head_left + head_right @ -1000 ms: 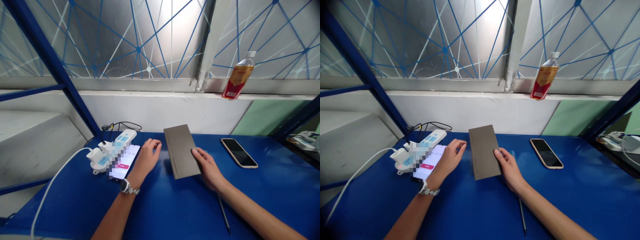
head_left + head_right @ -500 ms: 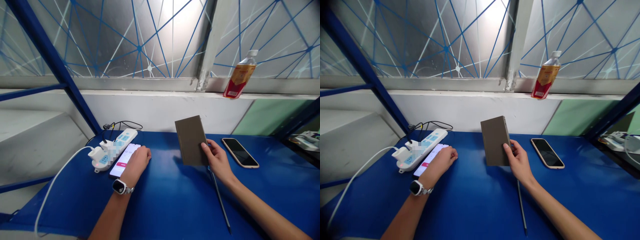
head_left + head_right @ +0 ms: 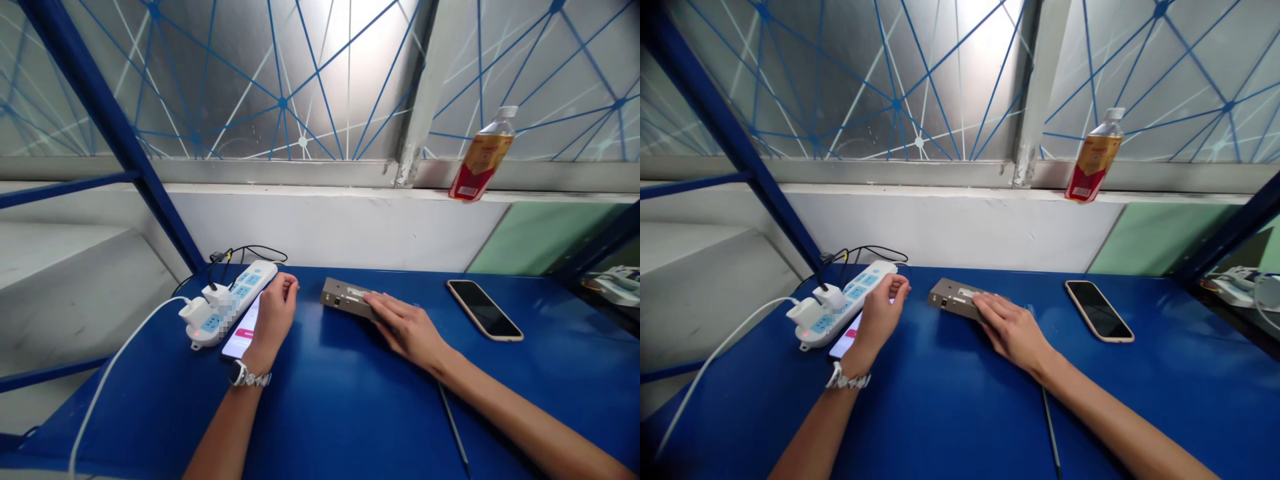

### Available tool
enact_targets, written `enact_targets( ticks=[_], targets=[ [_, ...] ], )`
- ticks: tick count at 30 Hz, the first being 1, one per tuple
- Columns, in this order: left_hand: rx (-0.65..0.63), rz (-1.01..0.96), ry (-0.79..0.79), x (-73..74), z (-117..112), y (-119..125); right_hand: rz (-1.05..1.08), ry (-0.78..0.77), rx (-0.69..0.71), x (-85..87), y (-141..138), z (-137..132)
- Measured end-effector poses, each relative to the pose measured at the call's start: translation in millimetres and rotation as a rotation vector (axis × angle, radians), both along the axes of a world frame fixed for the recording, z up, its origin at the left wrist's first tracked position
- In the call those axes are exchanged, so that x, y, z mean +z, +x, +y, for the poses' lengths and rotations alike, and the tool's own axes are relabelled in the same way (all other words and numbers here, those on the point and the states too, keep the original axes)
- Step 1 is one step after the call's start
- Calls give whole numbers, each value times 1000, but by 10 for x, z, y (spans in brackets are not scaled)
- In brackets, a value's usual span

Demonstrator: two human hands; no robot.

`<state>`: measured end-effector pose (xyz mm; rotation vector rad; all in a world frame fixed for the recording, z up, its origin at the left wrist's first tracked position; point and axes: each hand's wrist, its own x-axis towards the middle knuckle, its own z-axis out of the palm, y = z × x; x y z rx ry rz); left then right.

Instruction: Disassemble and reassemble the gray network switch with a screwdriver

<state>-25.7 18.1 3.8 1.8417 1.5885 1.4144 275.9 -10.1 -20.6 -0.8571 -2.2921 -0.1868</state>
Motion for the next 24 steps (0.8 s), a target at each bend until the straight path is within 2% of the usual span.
enact_targets(
  ticks=[3,6,13,17,21,24],
  targets=[
    [49,-156,55,3,33,-32,-77,21,68,-77,-63,75],
    [-2,-294,45,14,13,51,-117,-5,88,-126,-108,155],
    [-203,-510,-151,-19,-84,427,-180,-121,89,-150,-203,310],
    [-224,-553,-222,-39,-131,553,-242,-191,112,-152,-226,379],
    [-202,-598,-234,-65,-149,598,-249,-232,107,-118,-225,316],
    [-204,-591,-236,-81,-159,608,-164,-235,-37,-16,-152,117]
  ],
)
